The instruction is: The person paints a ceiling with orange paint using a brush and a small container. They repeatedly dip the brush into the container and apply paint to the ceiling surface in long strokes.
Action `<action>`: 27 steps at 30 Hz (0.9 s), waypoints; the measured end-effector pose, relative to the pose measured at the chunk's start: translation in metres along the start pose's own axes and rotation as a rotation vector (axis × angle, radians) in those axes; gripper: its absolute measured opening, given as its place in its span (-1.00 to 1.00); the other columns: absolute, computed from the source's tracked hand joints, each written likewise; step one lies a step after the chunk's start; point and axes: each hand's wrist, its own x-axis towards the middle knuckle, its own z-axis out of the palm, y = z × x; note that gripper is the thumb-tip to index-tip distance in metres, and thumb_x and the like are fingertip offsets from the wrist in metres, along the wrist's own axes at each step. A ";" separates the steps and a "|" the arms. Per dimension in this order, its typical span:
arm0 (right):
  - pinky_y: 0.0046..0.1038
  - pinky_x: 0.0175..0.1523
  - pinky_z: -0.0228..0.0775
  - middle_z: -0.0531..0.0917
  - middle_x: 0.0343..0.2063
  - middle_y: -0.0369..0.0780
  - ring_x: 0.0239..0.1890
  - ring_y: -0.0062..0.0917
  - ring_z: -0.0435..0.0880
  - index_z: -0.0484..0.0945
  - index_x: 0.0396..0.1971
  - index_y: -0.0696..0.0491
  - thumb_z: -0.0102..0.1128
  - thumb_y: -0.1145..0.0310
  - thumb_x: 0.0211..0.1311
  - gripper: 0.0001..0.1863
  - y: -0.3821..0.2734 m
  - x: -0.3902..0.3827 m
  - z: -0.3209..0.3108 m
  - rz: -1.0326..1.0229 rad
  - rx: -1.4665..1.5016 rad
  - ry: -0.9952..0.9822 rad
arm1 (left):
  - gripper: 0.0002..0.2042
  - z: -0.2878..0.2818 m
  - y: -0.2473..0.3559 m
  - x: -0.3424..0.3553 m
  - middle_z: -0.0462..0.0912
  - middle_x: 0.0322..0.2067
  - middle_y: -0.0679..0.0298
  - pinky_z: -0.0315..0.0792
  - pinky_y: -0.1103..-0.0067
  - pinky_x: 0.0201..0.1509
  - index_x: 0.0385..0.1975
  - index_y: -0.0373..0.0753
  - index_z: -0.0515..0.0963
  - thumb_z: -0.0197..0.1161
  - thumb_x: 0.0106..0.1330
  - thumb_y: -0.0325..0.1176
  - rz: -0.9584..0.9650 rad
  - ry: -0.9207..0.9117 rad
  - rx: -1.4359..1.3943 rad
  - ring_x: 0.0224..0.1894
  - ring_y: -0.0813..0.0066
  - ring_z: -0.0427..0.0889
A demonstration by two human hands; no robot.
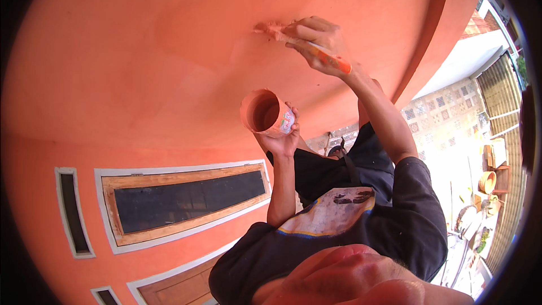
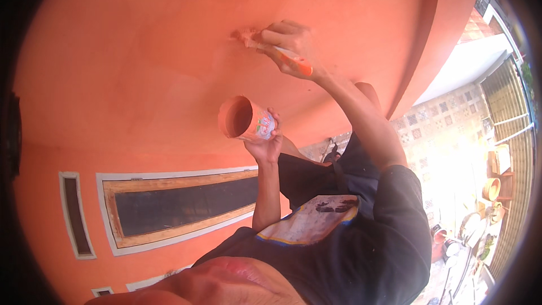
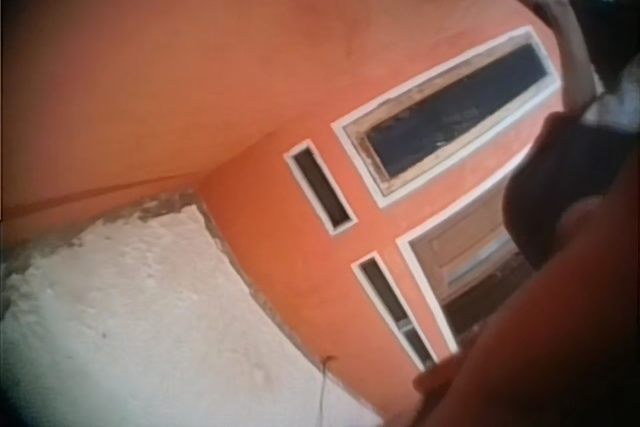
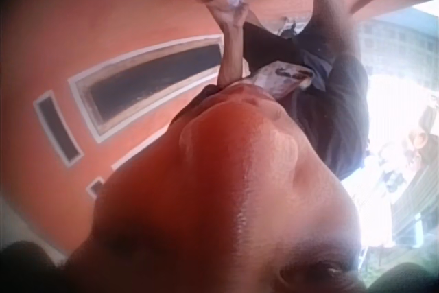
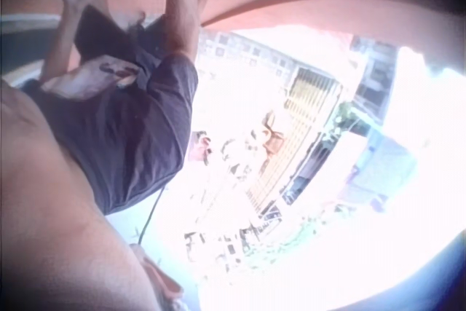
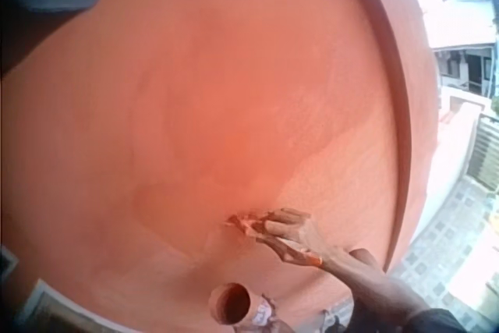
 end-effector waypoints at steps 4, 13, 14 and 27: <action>-0.48 -0.27 0.60 0.76 -0.20 -0.20 -0.26 -0.42 0.72 0.75 -0.10 0.07 0.45 0.52 0.14 -0.71 0.027 0.034 -0.022 0.159 0.031 0.597 | -0.38 0.002 0.002 -0.002 0.39 0.32 -0.04 0.65 0.19 0.00 0.32 -0.18 0.41 0.23 0.39 0.09 -0.009 -0.017 -0.024 0.35 -0.05 0.38; -0.46 -0.33 0.59 0.71 -0.04 -0.29 -0.12 -0.39 0.69 0.69 -0.05 -0.12 0.39 0.41 0.05 -0.61 -0.038 -0.014 0.035 -0.178 -0.197 -0.058 | -0.37 -0.010 0.017 -0.012 0.42 0.26 0.01 0.64 0.15 0.04 0.32 -0.15 0.40 0.21 0.39 0.13 0.018 -0.031 -0.024 0.35 0.01 0.39; -0.46 -0.33 0.59 0.72 -0.06 -0.31 -0.14 -0.39 0.69 0.70 -0.07 -0.12 0.40 0.40 0.05 -0.63 -0.040 -0.015 0.036 -0.160 -0.160 -0.205 | -0.36 -0.012 0.017 -0.014 0.42 0.26 0.01 0.64 0.15 0.05 0.32 -0.16 0.40 0.21 0.38 0.14 0.021 -0.033 -0.032 0.35 0.01 0.39; -0.49 -0.39 0.53 0.74 -0.16 -0.36 -0.27 -0.47 0.66 0.76 -0.13 -0.15 0.41 0.48 0.11 -0.69 -0.021 0.090 0.000 -0.174 -0.422 0.494 | -0.30 -0.029 0.023 -0.028 0.46 0.25 0.02 0.65 0.16 0.03 0.31 -0.23 0.39 0.23 0.35 0.17 0.111 -0.041 -0.071 0.32 0.02 0.41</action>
